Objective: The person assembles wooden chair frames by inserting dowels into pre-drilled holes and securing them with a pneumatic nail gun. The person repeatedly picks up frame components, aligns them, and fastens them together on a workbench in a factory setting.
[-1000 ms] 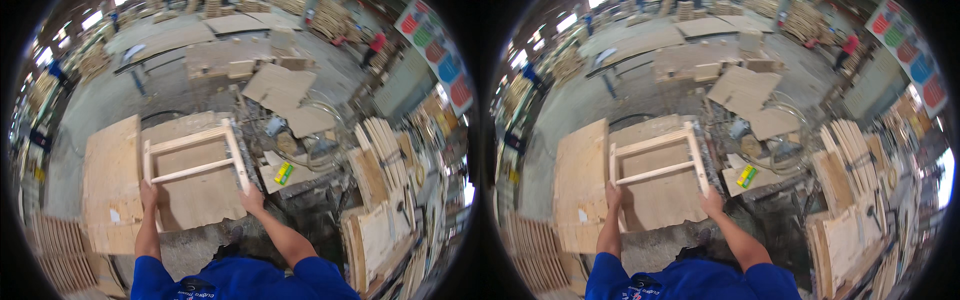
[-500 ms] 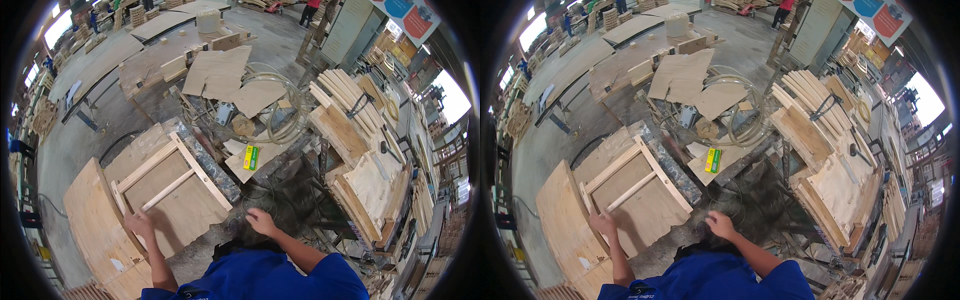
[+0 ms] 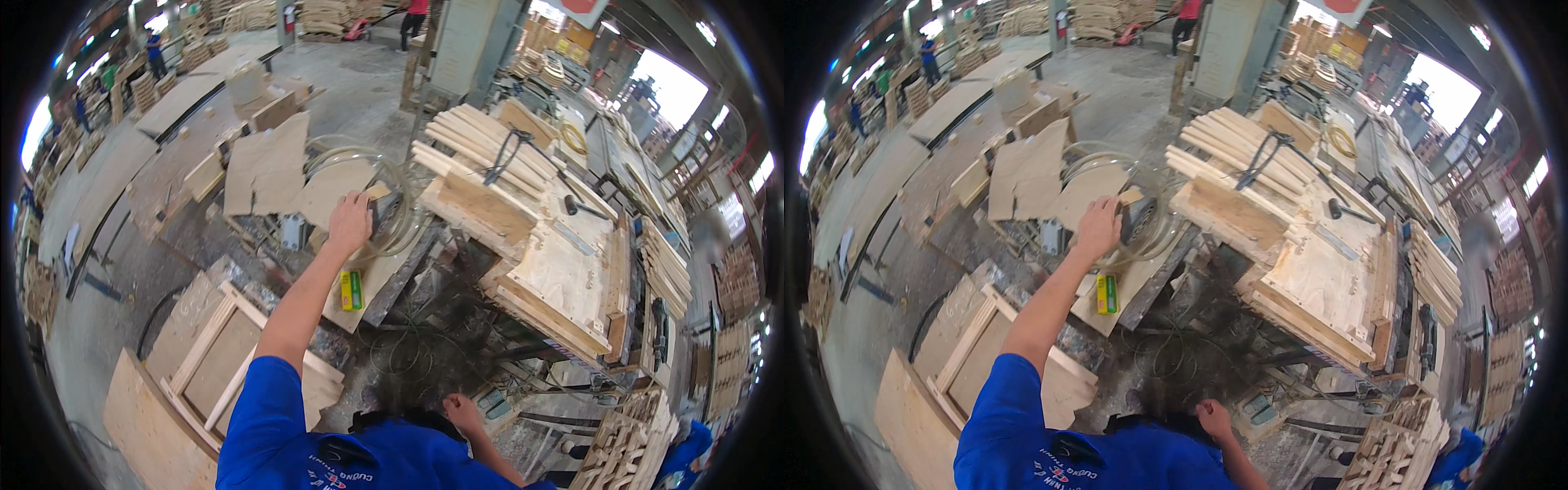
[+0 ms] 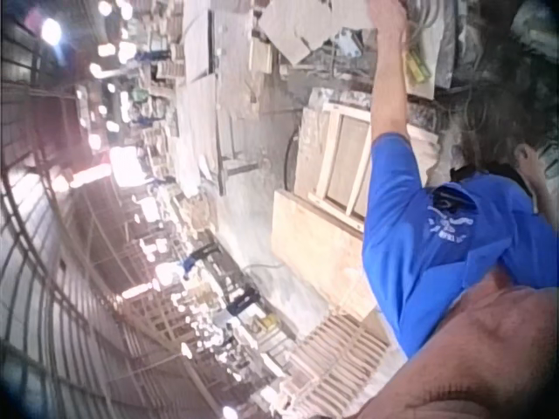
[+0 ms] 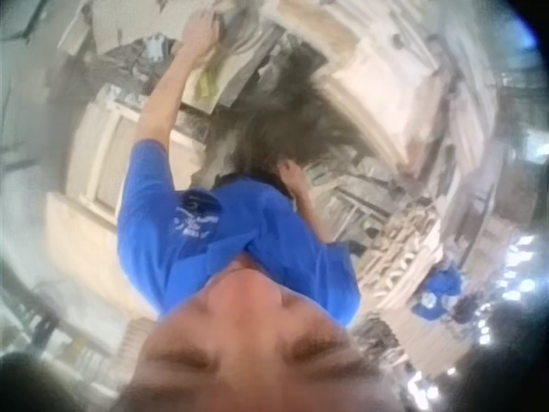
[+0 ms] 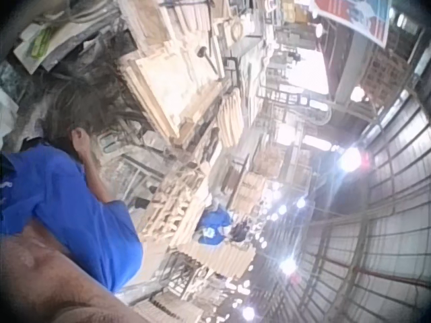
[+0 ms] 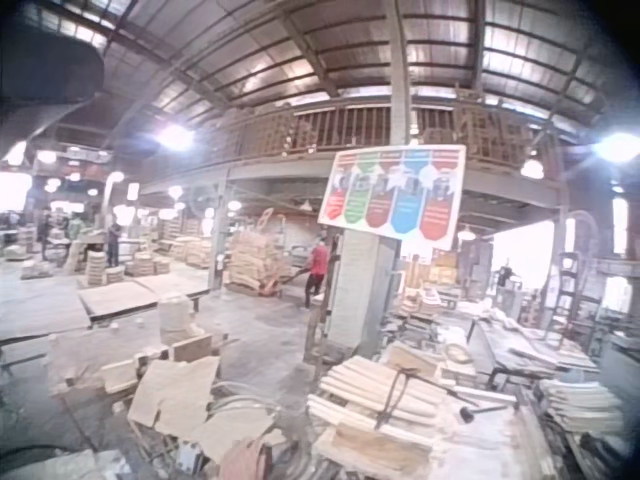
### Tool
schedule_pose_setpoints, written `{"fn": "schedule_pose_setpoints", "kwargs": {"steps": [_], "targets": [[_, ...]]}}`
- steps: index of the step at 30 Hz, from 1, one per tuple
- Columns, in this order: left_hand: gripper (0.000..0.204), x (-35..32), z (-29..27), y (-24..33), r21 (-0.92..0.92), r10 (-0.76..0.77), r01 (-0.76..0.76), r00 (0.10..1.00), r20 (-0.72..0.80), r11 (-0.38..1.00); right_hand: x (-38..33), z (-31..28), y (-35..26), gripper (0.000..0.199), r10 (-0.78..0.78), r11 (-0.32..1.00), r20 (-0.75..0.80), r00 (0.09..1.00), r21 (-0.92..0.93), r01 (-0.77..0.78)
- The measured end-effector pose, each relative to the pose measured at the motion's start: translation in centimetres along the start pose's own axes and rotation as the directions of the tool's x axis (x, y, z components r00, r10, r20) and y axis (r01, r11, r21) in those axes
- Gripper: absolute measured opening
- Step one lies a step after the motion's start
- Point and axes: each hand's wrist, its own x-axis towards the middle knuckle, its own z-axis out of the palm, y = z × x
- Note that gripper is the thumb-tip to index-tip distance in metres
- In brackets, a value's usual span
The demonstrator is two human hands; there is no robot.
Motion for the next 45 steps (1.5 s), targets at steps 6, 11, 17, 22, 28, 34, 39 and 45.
{"fn": "schedule_pose_setpoints", "kwargs": {"steps": [6, 11, 17, 22, 28, 34, 39, 45], "targets": [[0.017, 5.2, 4.7, -1.1, 0.303, 0.185, -0.302, 0.915, 0.36, 0.904, -4.9, -1.3, 4.1, 0.034, 0.079, 0.989, -0.23, 0.97, -0.107, -0.105], [0.018, 6.5, 3.9, 1.4, 0.263, 0.09, -0.165, 0.957, 0.276, 0.951, -6.5, -3.6, 3.7, 0.032, 0.086, 0.996, -0.33, 0.94, 0.055, -0.072], [0.018, -5.1, 2.9, 7.5, -0.587, -0.264, 0.515, 0.847, 0.461, 0.624, -4.1, -10.1, -7.5, 0.037, -0.387, 0.909, -0.463, 0.797, -0.047, 0.413], [0.017, -13.7, 2.9, 25.1, -0.538, -0.153, 0.841, 0.54, 0.828, 0.057, -0.3, -18.6, -16.7, 0.047, -0.784, 0.602, -0.432, 0.446, -0.352, 0.717], [0.022, -12.1, 8.2, 35.7, -0.552, -0.144, 0.83, 0.538, 0.83, -0.081, 6.6, -26.7, -14.3, 0.045, -0.903, 0.424, -0.3, 0.307, -0.512, 0.747], [0.015, -7.4, 16.1, 44.4, -0.477, -0.013, 0.877, 0.477, 0.879, -0.064, 11.5, -38.0, -10.4, 0.042, -0.956, 0.285, -0.115, 0.271, -0.593, 0.753], [0.016, -4.5, 22.0, 50.5, -0.425, 0.054, 0.905, 0.426, 0.903, -0.029, 15.5, -45.7, -7.7, 0.048, -0.936, 0.303, -0.04, 0.351, -0.6, 0.74], [0.02, -4.5, 26.4, 52.7, -0.547, -0.045, 0.757, 0.599, 0.799, 0.357, 22.4, -51.8, -4.4, 0.04, -0.846, 0.483, -0.059, 0.529, -0.504, 0.716]]}}
